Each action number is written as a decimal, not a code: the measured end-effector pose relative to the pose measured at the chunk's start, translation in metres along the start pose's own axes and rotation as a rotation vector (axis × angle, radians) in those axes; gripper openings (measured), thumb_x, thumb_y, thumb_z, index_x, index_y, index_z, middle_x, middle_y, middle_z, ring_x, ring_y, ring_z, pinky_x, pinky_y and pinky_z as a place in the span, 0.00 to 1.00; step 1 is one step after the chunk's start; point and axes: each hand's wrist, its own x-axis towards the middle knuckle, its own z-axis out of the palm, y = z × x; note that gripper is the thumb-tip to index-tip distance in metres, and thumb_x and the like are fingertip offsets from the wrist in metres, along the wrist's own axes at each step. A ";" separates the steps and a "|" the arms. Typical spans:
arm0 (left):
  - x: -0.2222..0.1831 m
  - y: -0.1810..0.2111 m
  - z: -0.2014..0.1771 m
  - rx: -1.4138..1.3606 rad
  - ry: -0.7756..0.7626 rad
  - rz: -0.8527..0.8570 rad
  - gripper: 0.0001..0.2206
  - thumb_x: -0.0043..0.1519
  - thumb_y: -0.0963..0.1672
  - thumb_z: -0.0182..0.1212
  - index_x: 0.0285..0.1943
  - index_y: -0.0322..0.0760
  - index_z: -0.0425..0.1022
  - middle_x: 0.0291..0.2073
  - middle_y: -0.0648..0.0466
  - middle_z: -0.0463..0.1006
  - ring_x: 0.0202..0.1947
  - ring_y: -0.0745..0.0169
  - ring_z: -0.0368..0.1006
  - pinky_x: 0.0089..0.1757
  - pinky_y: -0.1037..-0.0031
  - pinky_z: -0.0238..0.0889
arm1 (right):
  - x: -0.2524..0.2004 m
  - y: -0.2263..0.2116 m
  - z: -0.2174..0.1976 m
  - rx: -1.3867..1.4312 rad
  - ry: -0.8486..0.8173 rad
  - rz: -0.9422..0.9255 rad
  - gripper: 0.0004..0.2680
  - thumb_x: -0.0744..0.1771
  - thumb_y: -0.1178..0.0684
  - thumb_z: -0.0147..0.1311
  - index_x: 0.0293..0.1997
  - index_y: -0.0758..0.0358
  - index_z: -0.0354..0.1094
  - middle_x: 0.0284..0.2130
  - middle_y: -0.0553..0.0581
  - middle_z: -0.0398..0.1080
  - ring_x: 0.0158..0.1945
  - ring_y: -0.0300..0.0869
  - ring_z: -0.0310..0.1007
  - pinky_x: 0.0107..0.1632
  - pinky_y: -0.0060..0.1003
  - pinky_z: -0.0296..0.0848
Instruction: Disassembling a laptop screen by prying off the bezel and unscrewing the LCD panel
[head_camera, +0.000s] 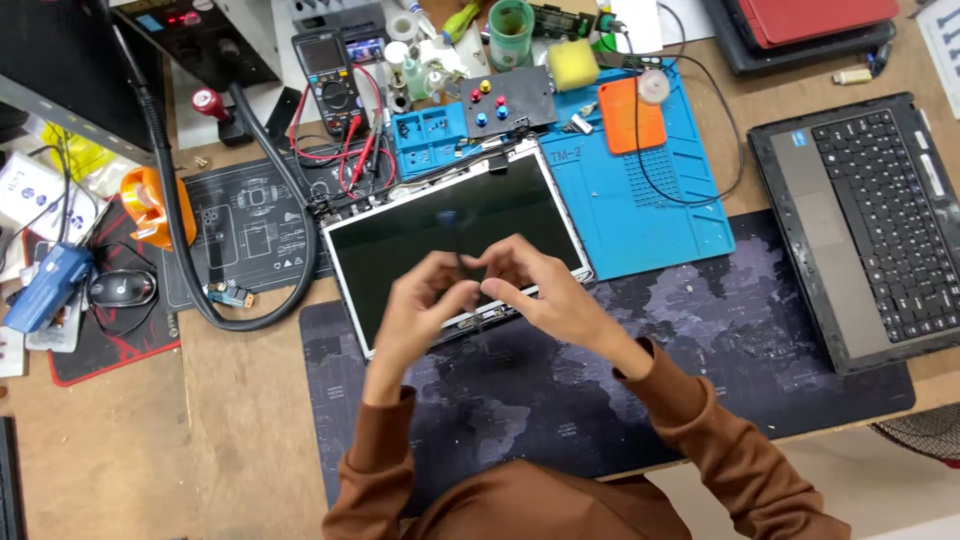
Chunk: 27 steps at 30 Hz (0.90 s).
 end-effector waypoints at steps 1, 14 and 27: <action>0.002 0.007 0.012 0.000 -0.005 -0.001 0.10 0.61 0.38 0.66 0.51 0.30 0.76 0.29 0.46 0.82 0.29 0.59 0.80 0.45 0.64 0.74 | -0.004 0.006 -0.004 0.001 0.005 0.001 0.09 0.69 0.52 0.56 0.54 0.60 0.69 0.35 0.55 0.74 0.36 0.40 0.76 0.44 0.39 0.78; 0.021 0.002 0.104 0.569 -0.178 0.081 0.08 0.62 0.45 0.68 0.46 0.41 0.76 0.25 0.54 0.77 0.29 0.54 0.75 0.37 0.66 0.69 | -0.067 0.064 -0.074 0.297 0.521 0.211 0.10 0.73 0.47 0.42 0.40 0.59 0.67 0.37 0.62 0.77 0.33 0.43 0.76 0.36 0.37 0.77; 0.043 -0.085 0.118 1.102 -0.130 0.379 0.10 0.61 0.41 0.66 0.50 0.38 0.75 0.46 0.49 0.73 0.58 0.47 0.70 0.58 0.61 0.61 | -0.103 0.098 -0.081 0.988 0.438 0.531 0.09 0.71 0.42 0.41 0.37 0.51 0.54 0.59 0.70 0.72 0.29 0.43 0.76 0.33 0.38 0.80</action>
